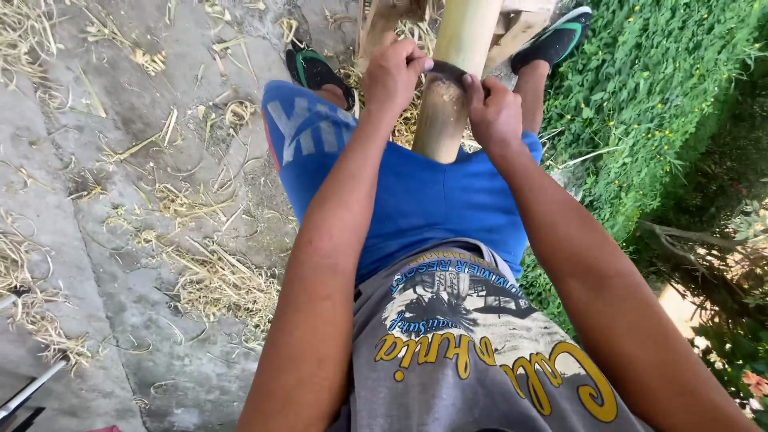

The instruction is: Shaving the outer layer of a bamboo pole using a curved sickle-like knife.

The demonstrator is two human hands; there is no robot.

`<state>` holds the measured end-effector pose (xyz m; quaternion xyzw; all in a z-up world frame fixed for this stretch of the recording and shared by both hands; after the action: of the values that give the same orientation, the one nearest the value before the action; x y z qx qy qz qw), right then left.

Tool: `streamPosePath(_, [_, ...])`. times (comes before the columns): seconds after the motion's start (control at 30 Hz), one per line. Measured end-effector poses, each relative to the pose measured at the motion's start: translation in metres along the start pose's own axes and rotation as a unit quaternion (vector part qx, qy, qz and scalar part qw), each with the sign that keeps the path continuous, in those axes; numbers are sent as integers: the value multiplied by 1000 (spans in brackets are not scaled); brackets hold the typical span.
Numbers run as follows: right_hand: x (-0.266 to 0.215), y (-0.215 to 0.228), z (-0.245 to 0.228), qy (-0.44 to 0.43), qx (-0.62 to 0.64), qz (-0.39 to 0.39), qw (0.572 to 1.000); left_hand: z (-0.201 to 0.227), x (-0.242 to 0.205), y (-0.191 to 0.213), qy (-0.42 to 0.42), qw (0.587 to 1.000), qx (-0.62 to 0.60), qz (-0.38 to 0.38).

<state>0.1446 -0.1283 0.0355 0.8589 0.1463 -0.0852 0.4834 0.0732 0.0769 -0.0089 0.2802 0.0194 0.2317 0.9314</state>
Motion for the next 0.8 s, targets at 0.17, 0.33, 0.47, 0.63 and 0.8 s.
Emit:
streamPosePath(0.17, [-11,4,4,81,14,9,997,-5,-9,-15,-10,1000,25,-5])
streamPosePath(0.33, [-7,4,6,47,11,-2,999,2,-11,-10,6,999,31,-3])
streamPosePath(0.47, [-11,4,10,84,35,-2,996,11,-12,-6,-21,999,43,9])
streamPosePath(0.63, [-8,5,9,74,34,24,996,9,-10,-8,-19,999,29,9])
streamPosePath(0.8, [-17,5,18,84,21,13,996,7,-16,-9,-47,997,56,36])
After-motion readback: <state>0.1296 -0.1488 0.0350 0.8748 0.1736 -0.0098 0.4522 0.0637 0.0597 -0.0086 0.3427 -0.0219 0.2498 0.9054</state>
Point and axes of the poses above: each hand's wrist, its own x-axis towards the middle knuckle, its own y-axis out of the back of the hand, z = x × y, the point moved 9 cm from there along x, towards the middle knuckle, and after that the axes turned 15 degrees about -y, right-handed, at the moved point
